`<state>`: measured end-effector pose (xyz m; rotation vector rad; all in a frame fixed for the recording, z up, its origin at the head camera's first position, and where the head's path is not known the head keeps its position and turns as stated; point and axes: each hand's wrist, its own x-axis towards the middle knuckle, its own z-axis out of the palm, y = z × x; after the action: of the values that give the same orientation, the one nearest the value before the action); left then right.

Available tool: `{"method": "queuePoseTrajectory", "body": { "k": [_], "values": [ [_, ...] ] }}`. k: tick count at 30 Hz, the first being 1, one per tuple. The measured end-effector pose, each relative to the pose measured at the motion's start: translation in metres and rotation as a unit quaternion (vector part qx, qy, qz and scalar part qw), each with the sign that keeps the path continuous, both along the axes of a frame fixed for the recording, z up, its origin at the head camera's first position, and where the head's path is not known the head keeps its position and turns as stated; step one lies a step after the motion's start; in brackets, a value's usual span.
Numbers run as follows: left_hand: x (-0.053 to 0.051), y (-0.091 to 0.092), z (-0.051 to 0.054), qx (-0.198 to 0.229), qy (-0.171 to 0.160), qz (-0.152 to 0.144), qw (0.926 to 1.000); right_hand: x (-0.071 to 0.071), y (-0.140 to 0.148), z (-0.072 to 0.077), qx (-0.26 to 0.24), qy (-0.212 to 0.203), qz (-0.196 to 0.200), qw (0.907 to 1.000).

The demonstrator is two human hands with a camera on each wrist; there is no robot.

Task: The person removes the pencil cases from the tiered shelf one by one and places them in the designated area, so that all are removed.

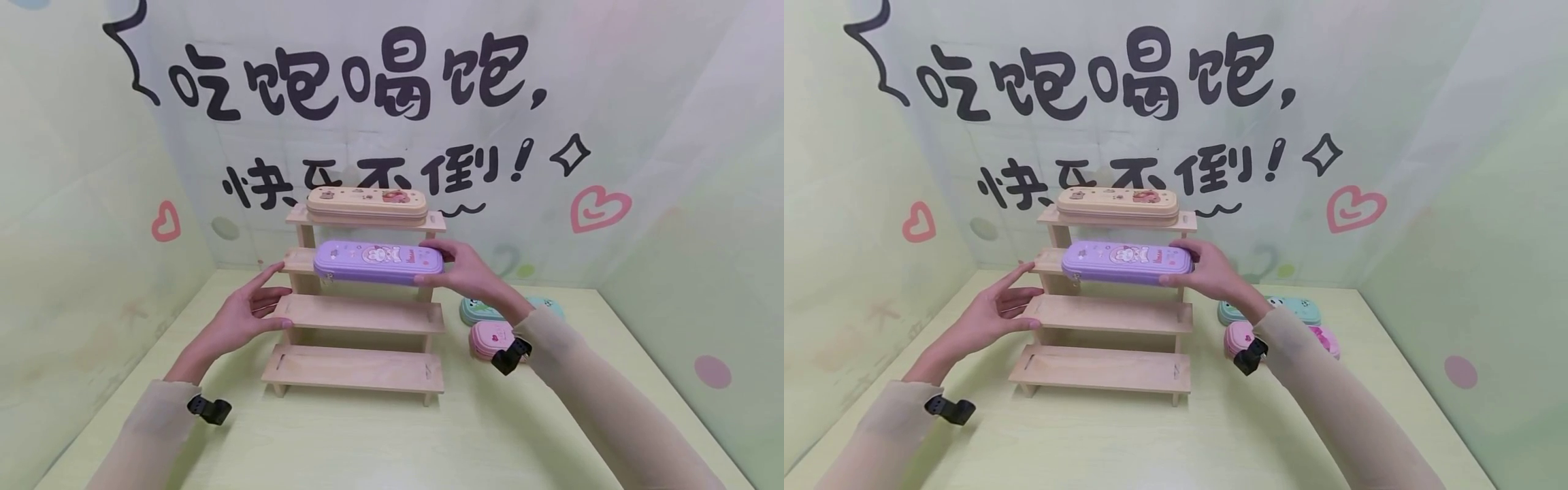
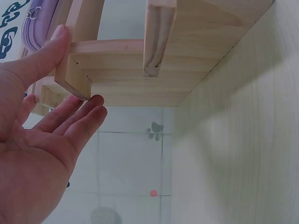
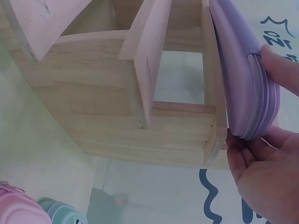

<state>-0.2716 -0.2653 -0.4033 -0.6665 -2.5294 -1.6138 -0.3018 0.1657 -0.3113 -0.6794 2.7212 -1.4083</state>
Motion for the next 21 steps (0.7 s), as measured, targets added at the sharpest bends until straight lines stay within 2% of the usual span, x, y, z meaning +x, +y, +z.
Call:
{"method": "queuePoseTrajectory", "body": {
  "k": [12, 21],
  "values": [
    [-0.001, 0.001, 0.000, -0.005, -0.003, 0.006, 1.0000, 0.012, 0.019, -0.003, -0.033, 0.012, 0.004, 0.9994],
    [-0.001, 0.001, 0.000, -0.001, -0.002, 0.003, 1.0000, 0.028, 0.044, -0.006, -0.043, 0.014, 0.004, 0.9990]
  ]
}}
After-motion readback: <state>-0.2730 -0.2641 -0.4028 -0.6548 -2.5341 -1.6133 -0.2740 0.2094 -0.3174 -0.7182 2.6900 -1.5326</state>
